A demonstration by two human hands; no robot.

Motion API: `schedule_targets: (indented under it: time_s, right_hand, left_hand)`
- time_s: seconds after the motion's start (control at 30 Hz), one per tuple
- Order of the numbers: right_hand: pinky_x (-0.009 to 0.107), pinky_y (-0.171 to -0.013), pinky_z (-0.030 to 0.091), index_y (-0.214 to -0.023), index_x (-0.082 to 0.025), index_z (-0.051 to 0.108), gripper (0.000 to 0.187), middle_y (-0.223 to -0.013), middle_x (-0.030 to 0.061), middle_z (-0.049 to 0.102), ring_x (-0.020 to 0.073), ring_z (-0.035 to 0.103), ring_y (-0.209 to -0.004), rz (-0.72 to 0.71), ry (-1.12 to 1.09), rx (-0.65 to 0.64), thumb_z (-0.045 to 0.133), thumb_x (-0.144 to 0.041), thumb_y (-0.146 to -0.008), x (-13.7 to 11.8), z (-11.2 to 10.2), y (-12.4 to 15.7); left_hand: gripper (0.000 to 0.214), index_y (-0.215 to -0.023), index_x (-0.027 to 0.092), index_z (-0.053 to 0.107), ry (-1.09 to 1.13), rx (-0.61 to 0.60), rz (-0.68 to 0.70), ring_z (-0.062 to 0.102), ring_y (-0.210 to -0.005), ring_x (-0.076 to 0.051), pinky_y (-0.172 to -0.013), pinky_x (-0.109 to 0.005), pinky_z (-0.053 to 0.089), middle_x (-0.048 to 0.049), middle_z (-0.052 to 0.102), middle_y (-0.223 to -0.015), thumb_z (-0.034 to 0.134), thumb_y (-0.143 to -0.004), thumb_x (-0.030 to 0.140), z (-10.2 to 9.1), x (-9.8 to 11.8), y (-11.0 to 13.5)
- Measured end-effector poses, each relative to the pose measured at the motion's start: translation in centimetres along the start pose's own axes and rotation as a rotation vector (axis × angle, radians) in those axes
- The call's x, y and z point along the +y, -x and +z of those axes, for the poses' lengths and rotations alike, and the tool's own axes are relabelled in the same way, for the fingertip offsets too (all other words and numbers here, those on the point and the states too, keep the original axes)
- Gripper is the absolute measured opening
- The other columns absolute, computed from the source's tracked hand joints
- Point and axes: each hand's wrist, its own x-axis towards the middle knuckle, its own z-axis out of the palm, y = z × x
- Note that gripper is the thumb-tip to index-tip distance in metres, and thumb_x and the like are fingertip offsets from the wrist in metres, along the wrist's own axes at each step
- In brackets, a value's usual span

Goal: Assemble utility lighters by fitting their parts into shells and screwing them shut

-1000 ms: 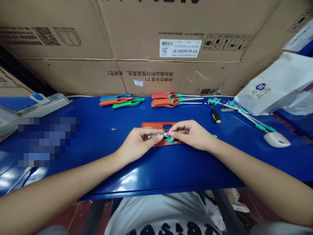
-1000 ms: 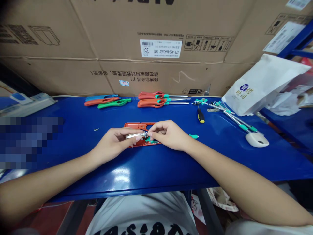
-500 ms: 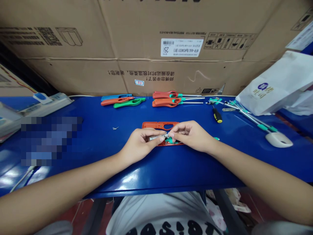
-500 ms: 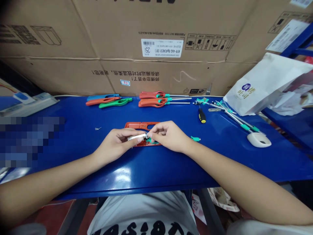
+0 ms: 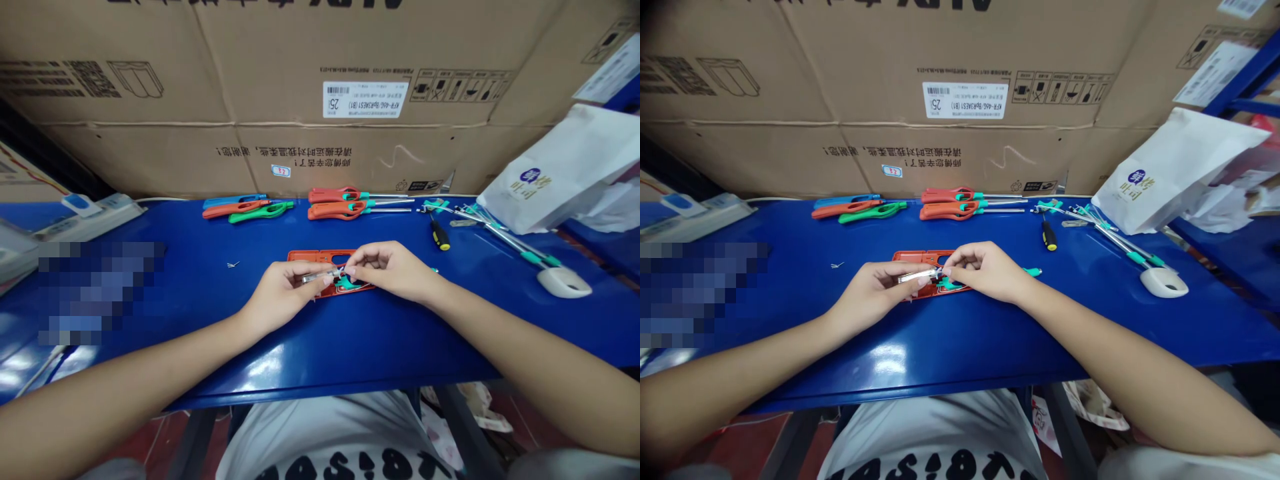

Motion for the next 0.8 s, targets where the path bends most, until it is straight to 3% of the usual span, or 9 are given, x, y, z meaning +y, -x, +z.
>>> schedule_targets:
  time_s: [0.33,0.8]
  right_hand:
    - [0.026,-0.058,0.039,-0.082,-0.015,0.074,0.042,-0.069,0.0014,0.067,0.0108,0.052,-0.06,0.014,0.038,0.069,0.085,-0.051,-0.065,0.1,0.5,0.0]
    - [0.026,-0.055,0.037,-0.077,-0.016,0.072,0.037,-0.066,0.0009,0.065,0.0101,0.048,-0.057,0.001,0.026,0.078,0.085,-0.048,-0.064,0.2,1.1,0.0]
  left_hand:
    - [0.029,-0.106,0.015,0.08,-0.037,0.003,-0.016,0.076,-0.095,-0.024,-0.085,-0.031,0.062,-0.0076,0.08,-0.104,0.078,-0.083,0.033,0.0,-0.2,0.2]
    - [0.033,-0.108,0.016,0.08,-0.062,-0.052,-0.018,0.076,-0.096,-0.026,-0.086,-0.033,0.061,-0.0088,0.079,-0.108,0.078,-0.083,0.037,-0.3,-0.6,0.2]
